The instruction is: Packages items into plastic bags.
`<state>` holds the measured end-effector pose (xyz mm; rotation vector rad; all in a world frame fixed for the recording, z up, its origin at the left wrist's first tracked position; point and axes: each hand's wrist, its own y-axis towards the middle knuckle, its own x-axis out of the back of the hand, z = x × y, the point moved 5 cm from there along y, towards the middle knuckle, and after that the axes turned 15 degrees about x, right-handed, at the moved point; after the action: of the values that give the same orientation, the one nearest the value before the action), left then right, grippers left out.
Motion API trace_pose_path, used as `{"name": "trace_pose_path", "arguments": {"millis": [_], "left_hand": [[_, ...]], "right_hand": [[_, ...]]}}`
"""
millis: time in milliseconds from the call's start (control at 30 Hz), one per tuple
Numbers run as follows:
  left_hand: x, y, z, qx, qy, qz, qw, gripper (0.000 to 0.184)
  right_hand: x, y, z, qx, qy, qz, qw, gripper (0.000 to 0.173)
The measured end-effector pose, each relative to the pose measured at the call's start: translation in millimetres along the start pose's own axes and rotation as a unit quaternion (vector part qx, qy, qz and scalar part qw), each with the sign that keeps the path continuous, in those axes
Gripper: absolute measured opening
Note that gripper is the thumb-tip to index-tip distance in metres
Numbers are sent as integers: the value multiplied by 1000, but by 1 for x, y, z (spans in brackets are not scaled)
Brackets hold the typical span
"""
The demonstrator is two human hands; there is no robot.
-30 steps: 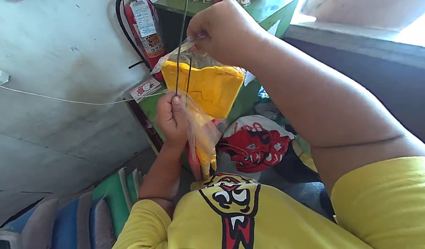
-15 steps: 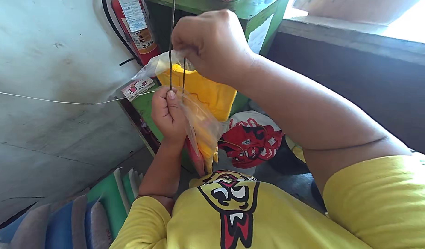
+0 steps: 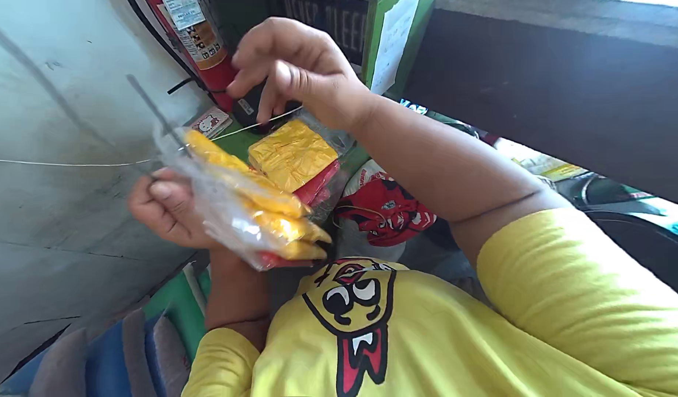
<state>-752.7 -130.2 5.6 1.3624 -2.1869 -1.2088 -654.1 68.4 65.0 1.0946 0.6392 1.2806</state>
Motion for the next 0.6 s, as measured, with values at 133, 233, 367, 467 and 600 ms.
{"name": "trace_pose_path", "arguments": {"millis": [133, 233, 367, 467, 600], "left_hand": [[21, 5, -47, 130, 166, -79, 974, 18], [34, 3, -58, 111, 214, -70, 968, 18], [50, -4, -58, 79, 232, -61, 968, 19], [59, -10, -51, 63, 198, -45, 977, 20], [65, -17, -39, 48, 166, -16, 985, 19]], "right_hand": [[53, -70, -86, -299, -291, -51, 907, 25], [69, -144, -134, -561, -398, 10, 726, 63], [83, -193, -162, -651, -474, 20, 593, 85], [93, -196, -174, -661, -512, 39, 547, 86], [90, -182, -173, -693, -478, 68, 535, 42]]}}
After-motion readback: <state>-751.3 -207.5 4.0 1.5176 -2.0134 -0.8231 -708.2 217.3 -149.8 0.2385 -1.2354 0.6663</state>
